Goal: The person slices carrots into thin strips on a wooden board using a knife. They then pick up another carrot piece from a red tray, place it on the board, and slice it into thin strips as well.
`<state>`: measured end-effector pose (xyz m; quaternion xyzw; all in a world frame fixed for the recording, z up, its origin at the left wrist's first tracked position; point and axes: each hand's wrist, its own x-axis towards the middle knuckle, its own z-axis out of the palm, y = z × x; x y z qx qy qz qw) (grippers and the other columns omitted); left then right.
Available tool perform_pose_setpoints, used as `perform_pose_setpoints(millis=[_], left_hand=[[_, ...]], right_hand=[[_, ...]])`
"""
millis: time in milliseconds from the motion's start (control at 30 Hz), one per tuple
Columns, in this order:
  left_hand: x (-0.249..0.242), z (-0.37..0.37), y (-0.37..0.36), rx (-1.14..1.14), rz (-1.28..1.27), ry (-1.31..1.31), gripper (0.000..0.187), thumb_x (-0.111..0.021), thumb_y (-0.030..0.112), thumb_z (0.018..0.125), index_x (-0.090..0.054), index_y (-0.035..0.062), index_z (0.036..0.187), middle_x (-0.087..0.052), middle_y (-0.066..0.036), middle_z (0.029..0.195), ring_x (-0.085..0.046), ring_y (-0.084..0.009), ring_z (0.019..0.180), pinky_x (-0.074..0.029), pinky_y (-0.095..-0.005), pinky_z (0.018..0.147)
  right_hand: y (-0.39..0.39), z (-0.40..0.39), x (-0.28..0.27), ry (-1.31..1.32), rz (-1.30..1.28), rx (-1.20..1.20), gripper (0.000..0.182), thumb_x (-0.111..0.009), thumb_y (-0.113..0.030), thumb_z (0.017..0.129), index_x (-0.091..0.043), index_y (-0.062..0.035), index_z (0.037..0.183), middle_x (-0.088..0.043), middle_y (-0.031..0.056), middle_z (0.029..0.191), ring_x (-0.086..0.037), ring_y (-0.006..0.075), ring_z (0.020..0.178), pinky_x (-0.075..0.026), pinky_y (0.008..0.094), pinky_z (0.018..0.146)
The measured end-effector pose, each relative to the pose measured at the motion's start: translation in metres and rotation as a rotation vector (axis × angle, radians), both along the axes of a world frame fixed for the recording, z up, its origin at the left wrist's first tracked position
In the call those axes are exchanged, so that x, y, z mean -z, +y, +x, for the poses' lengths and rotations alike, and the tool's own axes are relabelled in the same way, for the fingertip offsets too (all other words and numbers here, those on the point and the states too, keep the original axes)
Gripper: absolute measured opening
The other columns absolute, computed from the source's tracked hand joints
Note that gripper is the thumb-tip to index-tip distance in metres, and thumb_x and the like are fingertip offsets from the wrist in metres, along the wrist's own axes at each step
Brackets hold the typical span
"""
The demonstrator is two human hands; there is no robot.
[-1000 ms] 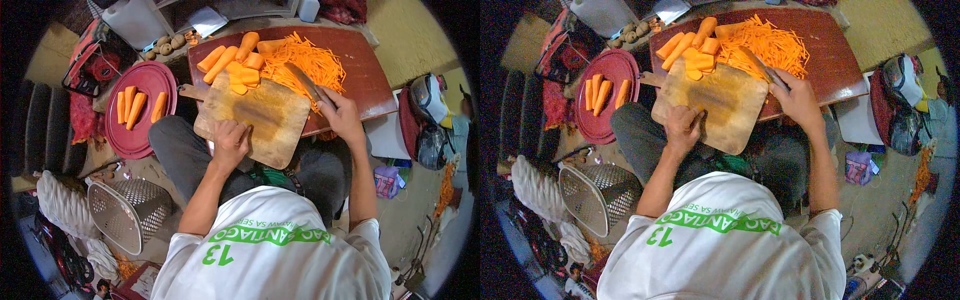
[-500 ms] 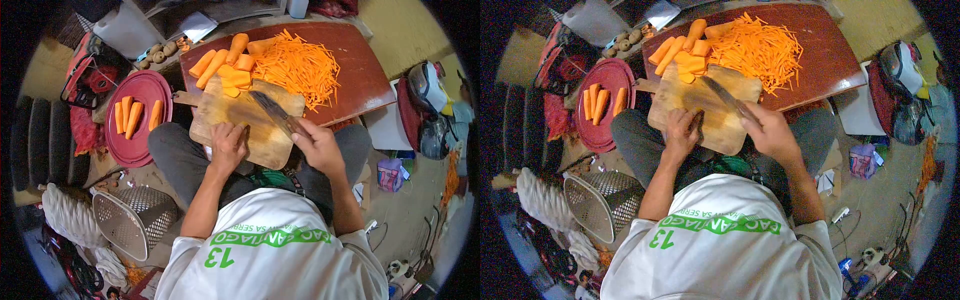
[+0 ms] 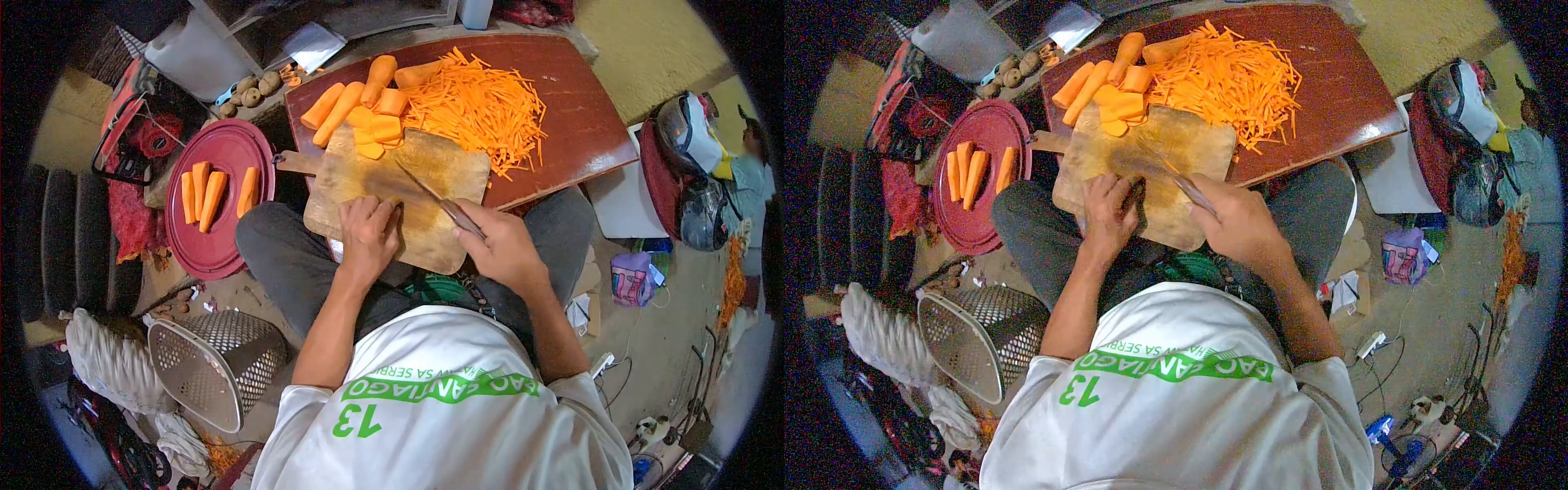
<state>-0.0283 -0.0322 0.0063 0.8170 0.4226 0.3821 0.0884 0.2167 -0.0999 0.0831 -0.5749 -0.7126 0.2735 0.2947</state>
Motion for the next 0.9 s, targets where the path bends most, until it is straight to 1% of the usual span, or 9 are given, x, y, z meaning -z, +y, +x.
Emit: perform_pose_setpoints(millis=[33,133,167,267,300,333,500,600,900], left_hand=[[-0.001,0.001,-0.001,-0.004,0.004,-0.002,0.022,-0.080,0.001,0.083,-0.074,0.0037,0.103,-0.058,-0.011,0.088,-0.059,-0.0326,0.087,-0.041,-0.0460,0.084],[0.003,-0.003,0.001,-0.013,-0.050,-0.031,0.022,-0.079,-0.001,0.080,-0.074,0.0028,0.102,-0.060,-0.012,0.089,-0.061,-0.0339,0.089,-0.042,-0.0462,0.085],[0.003,-0.002,0.001,-0.025,-0.052,-0.024,0.022,-0.079,-0.001,0.079,-0.074,0.0025,0.101,-0.061,-0.012,0.088,-0.061,-0.0343,0.089,-0.043,-0.0463,0.086],[0.001,-0.002,-0.002,-0.057,-0.059,-0.003,0.022,-0.078,-0.001,0.078,-0.074,0.0021,0.100,-0.063,-0.014,0.090,-0.062,-0.0368,0.091,-0.045,-0.0477,0.087],[0.003,-0.002,-0.002,-0.062,-0.057,0.002,0.023,-0.078,-0.001,0.078,-0.074,0.0024,0.101,-0.064,-0.015,0.092,-0.062,-0.0384,0.093,-0.047,-0.0489,0.087],[0.003,-0.002,-0.001,-0.065,-0.053,0.006,0.024,-0.077,-0.001,0.079,-0.074,0.0026,0.102,-0.066,-0.016,0.095,-0.062,-0.0399,0.094,-0.048,-0.0502,0.087],[0.003,-0.003,-0.001,-0.128,-0.084,-0.019,0.009,-0.078,0.003,0.085,-0.075,0.0005,0.093,-0.064,-0.017,0.088,-0.064,-0.0406,0.084,-0.051,-0.0507,0.075],[0.006,-0.001,0.002,-0.122,-0.040,-0.073,0.008,-0.079,0.001,0.082,-0.074,0.0014,0.088,-0.062,-0.015,0.082,-0.061,-0.0382,0.080,-0.045,-0.0492,0.076],[0.007,-0.015,0.005,-0.153,-0.116,-0.085,0.010,-0.076,-0.002,0.082,-0.075,0.0008,0.091,-0.061,-0.016,0.081,-0.060,-0.0403,0.080,-0.045,-0.0510,0.075]], right_hand=[[-0.003,-0.004,0.006,-0.045,0.087,-0.002,0.039,-0.064,-0.016,0.100,-0.063,0.0007,0.135,-0.074,0.0259,0.112,-0.074,0.0447,0.100,-0.059,0.0534,0.089],[-0.006,-0.022,0.014,-0.266,0.096,-0.085,0.050,-0.065,-0.016,0.097,-0.057,-0.0024,0.145,-0.071,0.0245,0.123,-0.072,0.0448,0.109,-0.059,0.0537,0.093],[-0.004,-0.025,0.012,-0.354,-0.033,-0.184,0.055,-0.065,-0.015,0.096,-0.054,0.0005,0.148,-0.068,0.0229,0.127,-0.069,0.0423,0.115,-0.058,0.0498,0.097],[-0.012,-0.039,0.041,-0.332,0.222,-0.129,0.053,-0.062,-0.011,0.095,-0.054,0.0059,0.145,-0.067,0.0209,0.118,-0.068,0.0384,0.114,-0.056,0.0469,0.099],[-0.014,-0.039,0.043,-0.340,0.202,-0.131,0.059,-0.074,-0.012,0.092,-0.054,0.0054,0.145,-0.067,0.0196,0.123,-0.066,0.0375,0.108,-0.054,0.0471,0.095],[-0.015,-0.039,0.044,-0.357,0.205,-0.135,0.059,-0.074,-0.013,0.093,-0.054,0.0057,0.144,-0.066,0.0192,0.122,-0.066,0.0372,0.106,-0.055,0.0465,0.094],[-0.011,-0.047,0.047,-0.530,0.224,-0.183,0.059,-0.074,-0.021,0.095,-0.054,0.0095,0.141,-0.065,0.0185,0.118,-0.065,0.0357,0.101,-0.055,0.0437,0.090],[-0.008,-0.056,0.048,-0.472,0.238,-0.189,0.059,-0.072,-0.026,0.097,-0.055,0.0120,0.139,-0.064,0.0188,0.115,-0.065,0.0345,0.099,-0.056,0.0431,0.087],[-0.005,-0.078,0.049,-0.228,0.137,-0.197,0.066,-0.077,-0.026,0.096,-0.050,0.0125,0.143,-0.063,0.0242,0.120,-0.066,0.0418,0.112,-0.057,0.0500,0.092]])
